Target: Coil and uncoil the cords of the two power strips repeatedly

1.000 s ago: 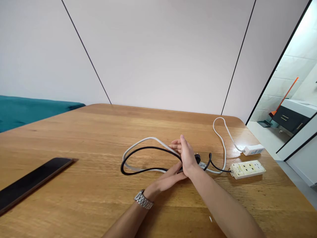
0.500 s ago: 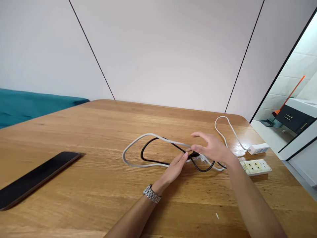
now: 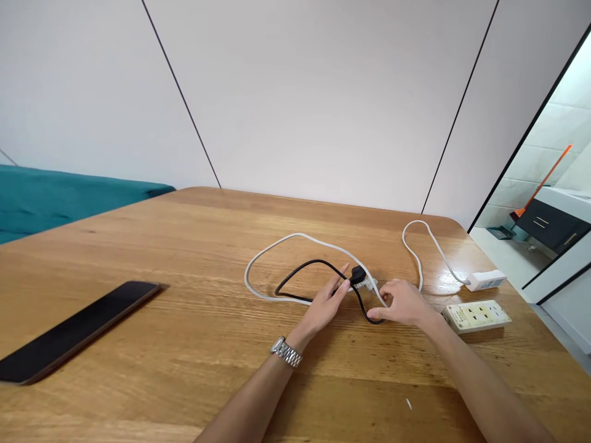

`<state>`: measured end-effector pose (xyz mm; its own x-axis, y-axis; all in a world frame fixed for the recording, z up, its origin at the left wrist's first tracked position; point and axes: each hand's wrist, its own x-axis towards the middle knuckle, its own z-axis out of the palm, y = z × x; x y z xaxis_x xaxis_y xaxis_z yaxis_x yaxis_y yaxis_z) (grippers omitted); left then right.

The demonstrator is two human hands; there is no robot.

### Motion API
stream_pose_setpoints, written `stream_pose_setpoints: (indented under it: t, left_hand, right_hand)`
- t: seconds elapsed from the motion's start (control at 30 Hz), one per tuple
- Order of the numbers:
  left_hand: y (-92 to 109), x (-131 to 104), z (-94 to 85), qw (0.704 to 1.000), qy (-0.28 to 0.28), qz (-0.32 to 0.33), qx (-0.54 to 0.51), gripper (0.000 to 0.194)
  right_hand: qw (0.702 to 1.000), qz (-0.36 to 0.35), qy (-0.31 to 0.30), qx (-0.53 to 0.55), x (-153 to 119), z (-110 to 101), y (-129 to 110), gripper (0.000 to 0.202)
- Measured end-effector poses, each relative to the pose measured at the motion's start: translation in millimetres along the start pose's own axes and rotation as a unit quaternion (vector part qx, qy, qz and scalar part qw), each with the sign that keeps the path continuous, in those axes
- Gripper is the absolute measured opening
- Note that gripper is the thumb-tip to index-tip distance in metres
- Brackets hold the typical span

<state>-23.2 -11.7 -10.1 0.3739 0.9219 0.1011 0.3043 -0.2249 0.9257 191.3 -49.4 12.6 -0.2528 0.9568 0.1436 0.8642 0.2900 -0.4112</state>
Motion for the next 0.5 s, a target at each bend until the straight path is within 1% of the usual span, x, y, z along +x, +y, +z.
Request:
stream_pose_setpoints:
  t: [0.07, 0.1, 0.17, 0.23, 0.3, 0.37, 0.4, 0.47, 0.5]
  left_hand:
    - [-3, 1, -2.5, 1.000, 0.009, -0.008, 0.002, 0.066]
    - [-4, 2, -4.3, 1.000, 0.003, -0.004, 0.002, 0.067]
    - [-7, 3, -8.4, 0.999, -0.028, 0.015, 0.011, 0.067]
    - [-9, 4, -12.1, 0.997, -0.057, 0.026, 0.050, 0.066]
    - [-8, 3, -15.3, 0.990, -0.072, 0.022, 0.123, 0.063]
    - [-5, 1, -20.2, 0.974, -0.081, 0.012, 0.210, 0.051]
    - [-4, -1, -24.4, 0.964, -0.089, 0.013, 0.252, 0.041]
    - [-2, -8, -39.1, 0.940, -0.113, 0.020, 0.320, 0.018]
    - [-1, -14, -50.0, 0.930, -0.129, 0.026, 0.344, 0.011]
  right_hand:
    - [1.000, 0.004, 0.018, 0.024, 0, 9, 0, 0.039]
    - [0.998, 0.008, 0.022, 0.050, 0, 13, 1, 0.038]
    - [0.990, 0.017, 0.022, 0.137, 1, 23, 5, 0.038]
    - [0.966, 0.031, 0.033, 0.255, 2, 31, 11, 0.037]
    - [0.930, 0.046, 0.066, 0.359, 5, 36, 17, 0.039]
    - [0.902, 0.060, 0.102, 0.416, 8, 38, 22, 0.043]
    - [0.893, 0.067, 0.115, 0.429, 9, 38, 24, 0.046]
    - [0.887, 0.074, 0.131, 0.437, 12, 37, 28, 0.052]
    - [0.881, 0.080, 0.134, 0.446, 13, 36, 29, 0.053]
